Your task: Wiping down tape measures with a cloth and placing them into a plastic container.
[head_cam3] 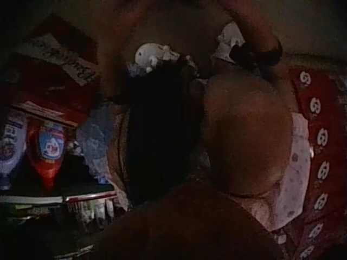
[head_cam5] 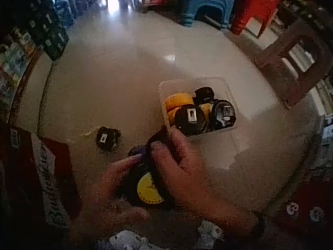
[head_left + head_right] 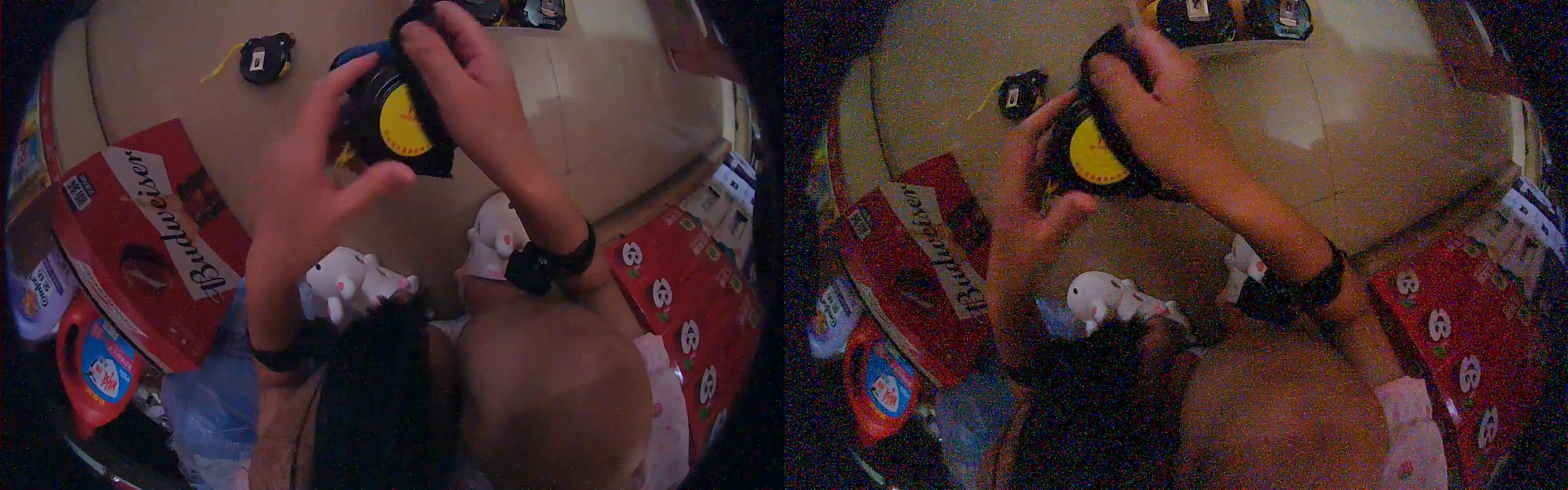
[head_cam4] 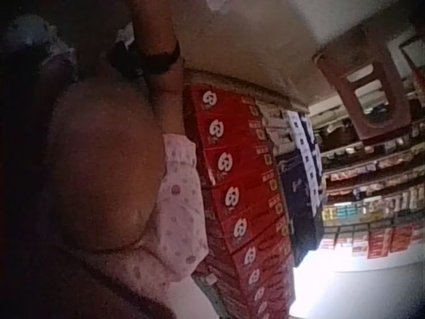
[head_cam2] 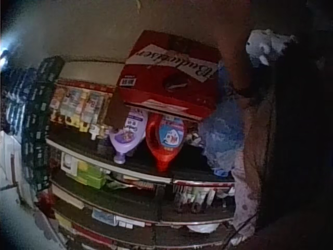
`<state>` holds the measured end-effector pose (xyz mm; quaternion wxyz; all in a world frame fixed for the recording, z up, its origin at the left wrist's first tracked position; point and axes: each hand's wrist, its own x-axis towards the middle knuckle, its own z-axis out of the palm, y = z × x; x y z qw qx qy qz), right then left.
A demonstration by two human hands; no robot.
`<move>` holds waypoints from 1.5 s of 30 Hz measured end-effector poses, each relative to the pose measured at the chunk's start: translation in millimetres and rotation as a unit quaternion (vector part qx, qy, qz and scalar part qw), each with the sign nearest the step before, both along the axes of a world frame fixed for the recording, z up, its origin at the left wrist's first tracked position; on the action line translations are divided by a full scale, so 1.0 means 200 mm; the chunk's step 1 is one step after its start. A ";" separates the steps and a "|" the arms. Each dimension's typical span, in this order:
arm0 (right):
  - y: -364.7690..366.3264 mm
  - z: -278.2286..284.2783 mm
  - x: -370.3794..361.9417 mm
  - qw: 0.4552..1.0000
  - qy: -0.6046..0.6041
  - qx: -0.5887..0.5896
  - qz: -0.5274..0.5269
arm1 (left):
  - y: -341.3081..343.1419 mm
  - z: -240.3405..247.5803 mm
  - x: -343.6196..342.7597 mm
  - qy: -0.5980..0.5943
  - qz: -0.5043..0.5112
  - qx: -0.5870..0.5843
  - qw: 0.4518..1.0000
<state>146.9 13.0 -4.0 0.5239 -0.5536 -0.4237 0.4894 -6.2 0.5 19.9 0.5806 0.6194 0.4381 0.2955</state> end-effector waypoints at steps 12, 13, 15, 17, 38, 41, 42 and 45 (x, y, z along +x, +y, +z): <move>-0.03 0.03 0.10 0.978 0.131 -0.133 0.097 | 0.00 -0.03 0.02 -0.094 0.047 0.017 0.994; -0.03 0.04 0.10 0.977 0.122 -0.136 0.108 | 0.00 -0.04 0.01 -0.086 0.041 0.019 0.995; -0.03 0.04 0.10 0.978 0.127 -0.134 0.101 | 0.01 -0.06 -0.02 -0.077 0.032 0.026 0.996; -0.03 0.03 0.09 0.982 0.121 -0.116 0.086 | 0.01 -0.06 -0.01 -0.099 0.038 0.003 0.994; 0.02 -0.03 -0.01 0.941 -0.268 0.141 0.154 | 0.03 -0.02 -0.02 0.125 0.013 0.105 0.986; 0.03 -0.15 0.01 0.927 -0.306 0.169 0.133 | 0.00 -0.04 0.02 0.014 0.053 -0.024 0.998; 0.02 -0.14 0.03 0.950 -0.256 0.110 0.141 | 0.01 -0.03 0.03 -0.022 0.069 -0.066 0.995; -0.01 -0.12 0.05 0.979 -0.135 0.060 0.140 | 0.01 -0.04 0.05 -0.063 0.110 -0.089 0.988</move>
